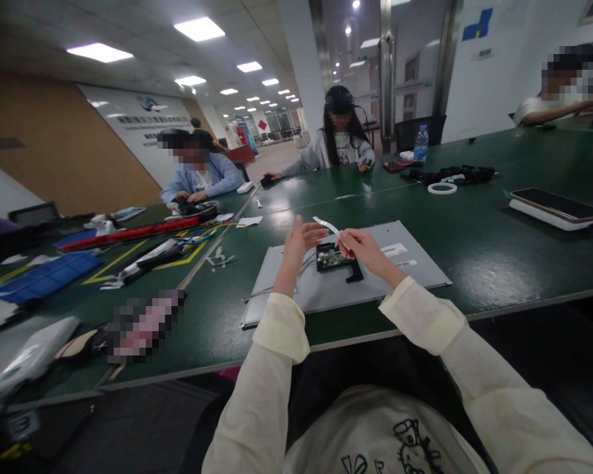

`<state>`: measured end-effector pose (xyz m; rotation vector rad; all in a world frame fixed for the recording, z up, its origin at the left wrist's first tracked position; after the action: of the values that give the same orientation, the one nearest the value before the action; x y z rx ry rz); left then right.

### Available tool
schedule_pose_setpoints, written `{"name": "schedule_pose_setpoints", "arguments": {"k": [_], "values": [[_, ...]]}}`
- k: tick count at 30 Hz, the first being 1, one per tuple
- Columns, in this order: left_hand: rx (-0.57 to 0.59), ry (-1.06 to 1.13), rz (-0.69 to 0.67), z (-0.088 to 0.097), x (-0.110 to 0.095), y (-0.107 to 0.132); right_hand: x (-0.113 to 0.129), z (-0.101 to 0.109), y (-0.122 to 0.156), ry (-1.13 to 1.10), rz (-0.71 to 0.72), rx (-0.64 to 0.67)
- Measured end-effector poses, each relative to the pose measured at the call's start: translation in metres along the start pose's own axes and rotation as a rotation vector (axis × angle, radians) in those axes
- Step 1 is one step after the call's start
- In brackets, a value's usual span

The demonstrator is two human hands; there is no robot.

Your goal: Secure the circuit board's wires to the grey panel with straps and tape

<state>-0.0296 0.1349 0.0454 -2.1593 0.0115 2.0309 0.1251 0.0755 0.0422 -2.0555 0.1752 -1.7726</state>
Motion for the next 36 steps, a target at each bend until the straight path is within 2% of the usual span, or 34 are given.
{"name": "schedule_pose_setpoints", "arguments": {"k": [3,6,8,11,16,21,25,28,32,36], "values": [[0.199,0.094,0.129,-0.027,0.005,0.011,-0.004,-0.003,-0.001,0.085,-0.001,0.014],[0.258,0.134,0.063,-0.035,-0.002,0.018,-0.013,-0.001,-0.003,0.163,-0.036,0.025],[0.246,0.165,0.000,-0.033,-0.006,0.018,-0.019,-0.003,-0.003,0.211,-0.066,0.060],[0.172,0.165,-0.027,-0.025,-0.005,0.015,-0.028,-0.007,-0.002,0.254,-0.113,0.109],[0.072,0.121,-0.103,-0.019,-0.012,0.014,-0.035,-0.006,-0.002,0.240,-0.169,0.074],[0.107,0.119,-0.141,-0.025,-0.019,0.019,-0.033,-0.001,-0.004,0.216,-0.148,0.026],[0.180,0.108,-0.121,-0.030,-0.016,0.020,-0.031,0.006,-0.009,0.147,-0.071,-0.016],[0.184,0.098,-0.131,-0.029,-0.015,0.019,-0.026,0.009,-0.011,0.076,-0.031,-0.049],[0.148,0.045,-0.169,-0.026,-0.015,0.016,-0.018,-0.003,-0.008,-0.034,-0.035,0.054],[0.131,-0.014,-0.205,-0.027,-0.015,0.016,-0.022,-0.016,0.000,-0.025,-0.150,0.149]]}}
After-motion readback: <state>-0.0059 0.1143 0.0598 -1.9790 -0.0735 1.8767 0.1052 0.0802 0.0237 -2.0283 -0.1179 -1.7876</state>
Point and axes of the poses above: each hand's wrist, its own y-axis away from the middle knuckle, its own z-axis out of the back of the hand, x = y × z, the point moved 8 cm from there along -y, towards the middle knuckle, and after that the axes turned 2 degrees about y, right-handed, at the moved point
